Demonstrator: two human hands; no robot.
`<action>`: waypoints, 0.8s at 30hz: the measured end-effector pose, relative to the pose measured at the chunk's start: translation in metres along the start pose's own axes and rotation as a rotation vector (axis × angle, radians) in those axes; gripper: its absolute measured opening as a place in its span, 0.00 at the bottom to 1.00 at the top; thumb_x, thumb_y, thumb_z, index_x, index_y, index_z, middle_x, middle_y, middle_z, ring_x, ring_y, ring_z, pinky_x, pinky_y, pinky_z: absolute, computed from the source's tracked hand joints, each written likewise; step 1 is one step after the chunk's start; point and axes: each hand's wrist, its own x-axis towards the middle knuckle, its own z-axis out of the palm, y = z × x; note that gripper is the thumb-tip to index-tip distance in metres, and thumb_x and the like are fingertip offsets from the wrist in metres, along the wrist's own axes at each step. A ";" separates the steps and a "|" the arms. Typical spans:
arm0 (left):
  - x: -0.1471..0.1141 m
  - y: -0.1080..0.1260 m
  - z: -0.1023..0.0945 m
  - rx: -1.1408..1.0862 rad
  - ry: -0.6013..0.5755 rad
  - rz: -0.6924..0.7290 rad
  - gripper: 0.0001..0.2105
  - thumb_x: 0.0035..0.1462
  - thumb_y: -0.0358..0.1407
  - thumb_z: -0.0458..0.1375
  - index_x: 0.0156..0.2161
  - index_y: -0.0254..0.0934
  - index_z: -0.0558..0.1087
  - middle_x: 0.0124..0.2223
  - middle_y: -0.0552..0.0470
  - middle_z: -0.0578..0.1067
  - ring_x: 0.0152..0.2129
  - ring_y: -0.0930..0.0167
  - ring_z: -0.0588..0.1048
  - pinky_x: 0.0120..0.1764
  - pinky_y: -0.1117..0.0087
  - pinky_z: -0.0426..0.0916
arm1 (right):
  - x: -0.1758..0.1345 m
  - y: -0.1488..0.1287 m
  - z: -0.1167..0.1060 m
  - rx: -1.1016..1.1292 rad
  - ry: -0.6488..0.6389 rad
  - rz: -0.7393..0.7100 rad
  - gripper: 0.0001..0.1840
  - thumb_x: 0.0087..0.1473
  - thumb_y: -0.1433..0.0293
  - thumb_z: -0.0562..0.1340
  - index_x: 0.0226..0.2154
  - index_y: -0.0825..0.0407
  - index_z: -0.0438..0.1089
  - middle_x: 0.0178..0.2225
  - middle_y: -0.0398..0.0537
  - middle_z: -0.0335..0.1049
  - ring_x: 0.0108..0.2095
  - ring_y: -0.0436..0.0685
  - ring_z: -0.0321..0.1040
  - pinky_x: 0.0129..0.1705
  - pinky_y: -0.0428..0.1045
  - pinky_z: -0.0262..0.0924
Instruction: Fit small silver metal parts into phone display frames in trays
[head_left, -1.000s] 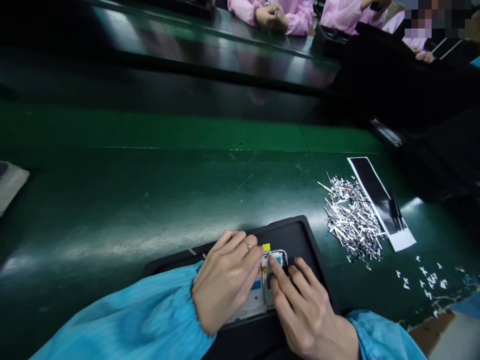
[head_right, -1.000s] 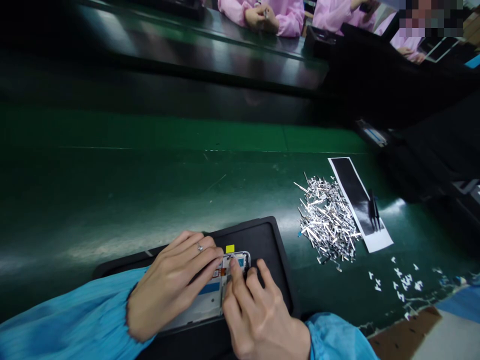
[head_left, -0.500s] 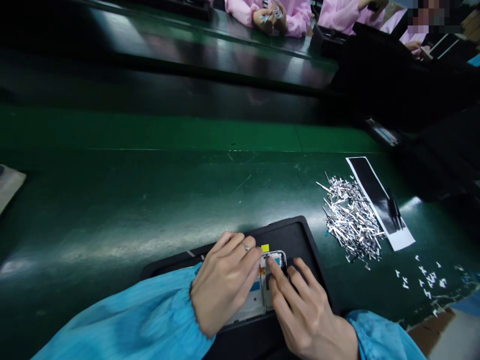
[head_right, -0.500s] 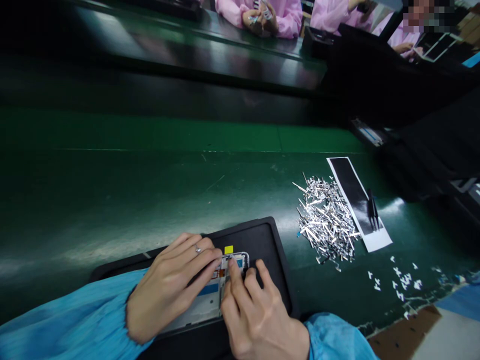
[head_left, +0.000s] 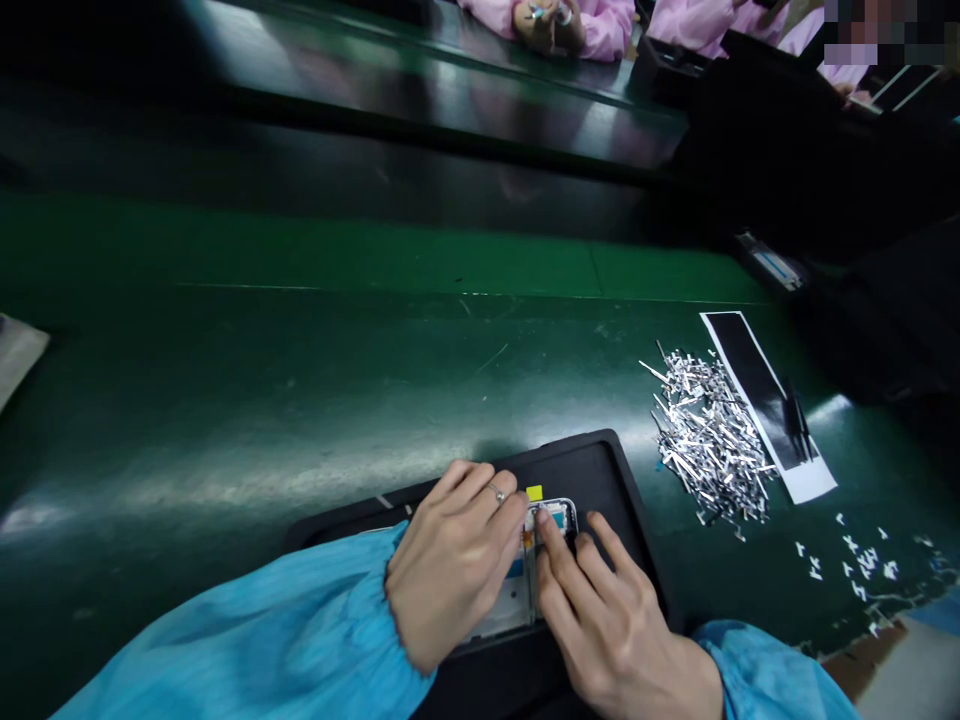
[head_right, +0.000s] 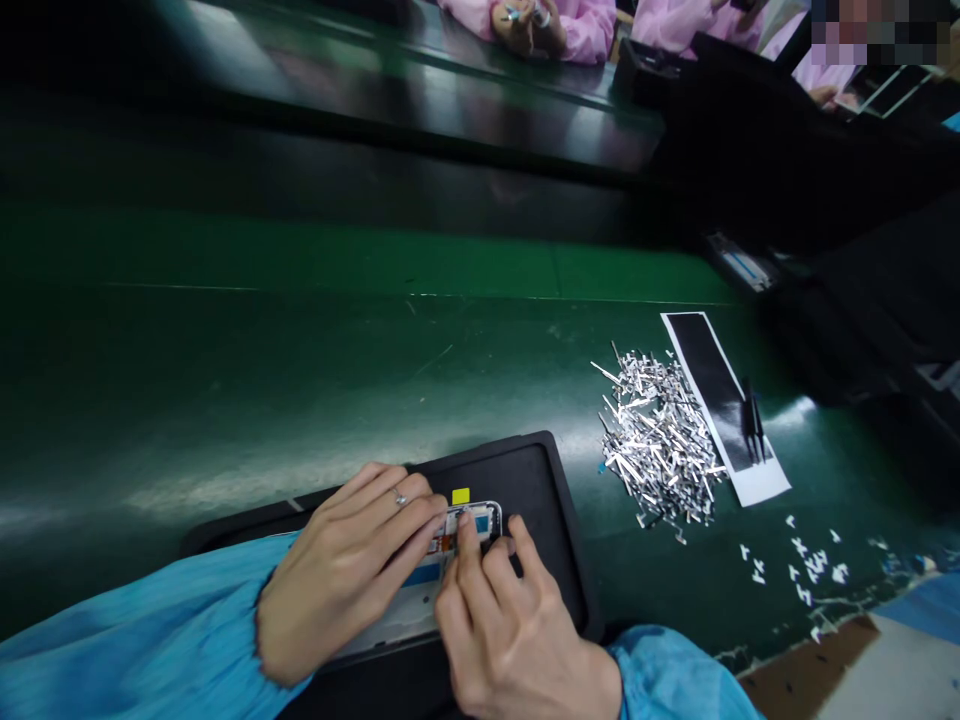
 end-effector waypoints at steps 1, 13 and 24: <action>0.000 0.000 0.000 0.006 0.000 -0.001 0.14 0.55 0.25 0.42 0.27 0.32 0.69 0.26 0.50 0.68 0.24 0.70 0.63 0.30 0.67 0.59 | 0.000 0.000 0.000 0.003 0.000 0.000 0.20 0.50 0.82 0.44 0.37 0.63 0.68 0.44 0.61 0.66 0.37 0.59 0.65 0.46 0.57 0.55; 0.002 0.000 -0.002 0.042 -0.007 0.021 0.14 0.56 0.25 0.42 0.28 0.32 0.69 0.26 0.49 0.68 0.25 0.69 0.63 0.30 0.67 0.60 | -0.006 0.002 0.008 0.107 0.029 0.037 0.18 0.49 0.82 0.47 0.39 0.63 0.66 0.47 0.61 0.63 0.39 0.58 0.64 0.47 0.58 0.55; -0.003 0.001 0.007 0.098 0.044 0.126 0.15 0.57 0.24 0.40 0.30 0.31 0.69 0.26 0.49 0.67 0.25 0.69 0.61 0.34 0.64 0.59 | -0.005 0.001 0.007 0.133 0.024 0.072 0.19 0.50 0.82 0.47 0.41 0.63 0.65 0.45 0.58 0.65 0.39 0.57 0.62 0.49 0.58 0.53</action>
